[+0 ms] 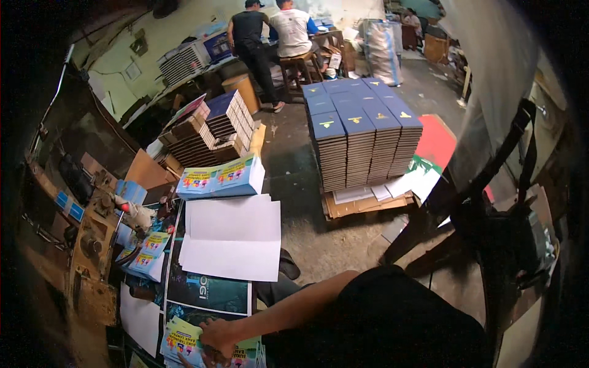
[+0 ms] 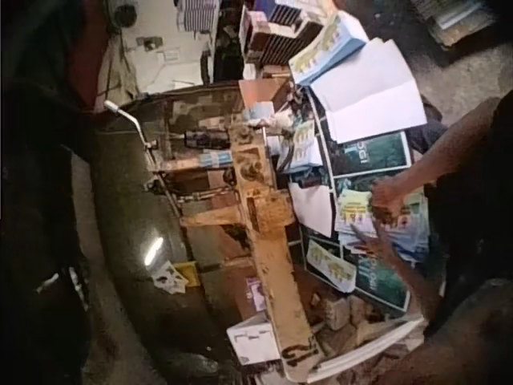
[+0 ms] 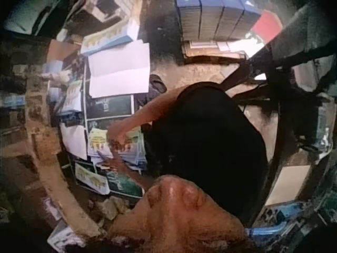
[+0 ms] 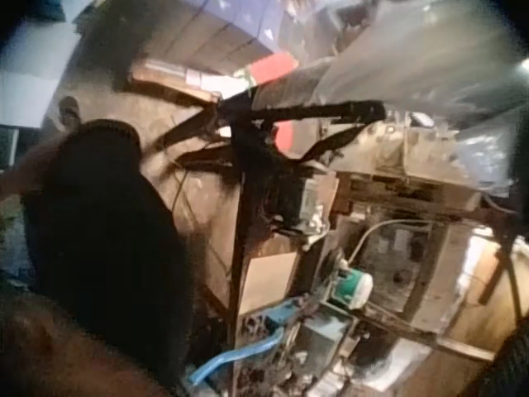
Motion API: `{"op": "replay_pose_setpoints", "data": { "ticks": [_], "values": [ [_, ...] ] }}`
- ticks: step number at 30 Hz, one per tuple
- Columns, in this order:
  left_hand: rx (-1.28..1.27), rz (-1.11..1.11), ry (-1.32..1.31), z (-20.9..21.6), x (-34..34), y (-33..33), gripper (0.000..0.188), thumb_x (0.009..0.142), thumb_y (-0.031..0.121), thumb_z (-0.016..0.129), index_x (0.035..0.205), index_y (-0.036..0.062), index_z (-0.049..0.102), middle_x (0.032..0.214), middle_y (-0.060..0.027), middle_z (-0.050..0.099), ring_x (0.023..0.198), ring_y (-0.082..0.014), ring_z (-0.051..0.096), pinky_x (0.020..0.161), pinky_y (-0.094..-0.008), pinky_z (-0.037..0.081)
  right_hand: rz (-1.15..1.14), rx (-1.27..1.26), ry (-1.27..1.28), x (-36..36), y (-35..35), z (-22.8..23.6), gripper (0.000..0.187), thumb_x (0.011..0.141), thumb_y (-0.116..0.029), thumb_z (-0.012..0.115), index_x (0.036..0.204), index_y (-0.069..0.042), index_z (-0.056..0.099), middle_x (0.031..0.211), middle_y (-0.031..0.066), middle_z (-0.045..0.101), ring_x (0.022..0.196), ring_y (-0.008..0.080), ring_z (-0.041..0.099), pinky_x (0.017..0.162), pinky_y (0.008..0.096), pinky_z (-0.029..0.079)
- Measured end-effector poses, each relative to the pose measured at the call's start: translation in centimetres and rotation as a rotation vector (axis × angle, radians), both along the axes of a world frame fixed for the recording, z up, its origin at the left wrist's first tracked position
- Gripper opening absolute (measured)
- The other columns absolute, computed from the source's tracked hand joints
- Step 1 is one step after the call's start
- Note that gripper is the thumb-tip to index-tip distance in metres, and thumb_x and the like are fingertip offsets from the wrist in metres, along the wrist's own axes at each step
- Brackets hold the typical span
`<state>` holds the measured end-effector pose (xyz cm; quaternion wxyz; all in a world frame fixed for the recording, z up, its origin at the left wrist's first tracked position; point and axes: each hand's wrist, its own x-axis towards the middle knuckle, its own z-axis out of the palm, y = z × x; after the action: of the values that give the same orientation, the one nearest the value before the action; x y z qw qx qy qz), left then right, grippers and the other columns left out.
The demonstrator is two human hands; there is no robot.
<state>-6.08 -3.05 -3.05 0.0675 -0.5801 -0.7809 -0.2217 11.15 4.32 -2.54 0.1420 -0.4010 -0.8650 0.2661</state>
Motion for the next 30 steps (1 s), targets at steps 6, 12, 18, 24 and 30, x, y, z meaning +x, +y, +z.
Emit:
{"op": "replay_pose_setpoints", "data": {
  "ticks": [6,12,18,24,30],
  "values": [
    [-0.031,-0.348,0.134,-3.9,-4.4,2.5,0.088,0.085,0.064,0.064,0.152,0.0106,0.044,0.159,-0.0249,0.032,0.149,-0.0455,0.023,0.116,-0.0664,0.021,0.063,-0.004,0.005,-0.5,0.5,-0.5,0.070,0.058,-0.028,0.083,0.122,-0.005,0.065,0.115,0.0215,0.065,0.107,0.0416,0.063,0.091,0.0482,0.055],
    [-0.162,-0.258,0.220,-1.2,2.2,0.2,0.080,0.092,0.043,0.057,0.152,-0.0048,0.036,0.161,-0.0307,0.023,0.154,-0.0411,0.014,0.116,-0.0691,0.005,0.054,0.120,-0.183,1.0,-0.5,1.0,0.077,0.065,-0.030,0.081,0.132,-0.001,0.056,0.128,0.0266,0.056,0.116,0.0430,0.057,0.097,0.0508,0.052],
    [0.015,-0.254,0.176,-1.8,2.9,-0.9,0.076,0.096,0.043,0.051,0.151,-0.0063,0.035,0.159,-0.0321,0.027,0.154,-0.0402,0.013,0.116,-0.0691,0.002,0.230,0.019,0.184,4.7,0.9,-1.0,0.081,0.073,-0.029,0.084,0.141,-0.003,0.050,0.138,0.0261,0.054,0.124,0.0390,0.058,0.100,0.0473,0.050],
    [-0.047,-0.193,0.029,0.1,4.6,-1.0,0.072,0.100,0.048,0.047,0.149,-0.0042,0.042,0.160,-0.0286,0.028,0.154,-0.0384,0.017,0.119,-0.0646,0.003,0.053,0.286,0.386,5.1,0.0,-2.9,0.039,0.088,-0.019,0.069,0.123,-0.003,0.062,0.121,0.0209,0.062,0.114,0.0370,0.060,0.099,0.0451,0.048],
    [-0.021,-0.190,-0.010,1.2,4.9,-1.4,0.066,0.098,0.047,0.053,0.145,0.0009,0.049,0.160,-0.0256,0.030,0.153,-0.0374,0.021,0.120,-0.0636,0.007,0.089,0.369,0.471,4.4,0.9,-3.9,0.036,0.086,-0.023,0.067,0.113,0.000,0.059,0.104,0.0195,0.057,0.100,0.0381,0.054,0.094,0.0485,0.046]
  ]
}}
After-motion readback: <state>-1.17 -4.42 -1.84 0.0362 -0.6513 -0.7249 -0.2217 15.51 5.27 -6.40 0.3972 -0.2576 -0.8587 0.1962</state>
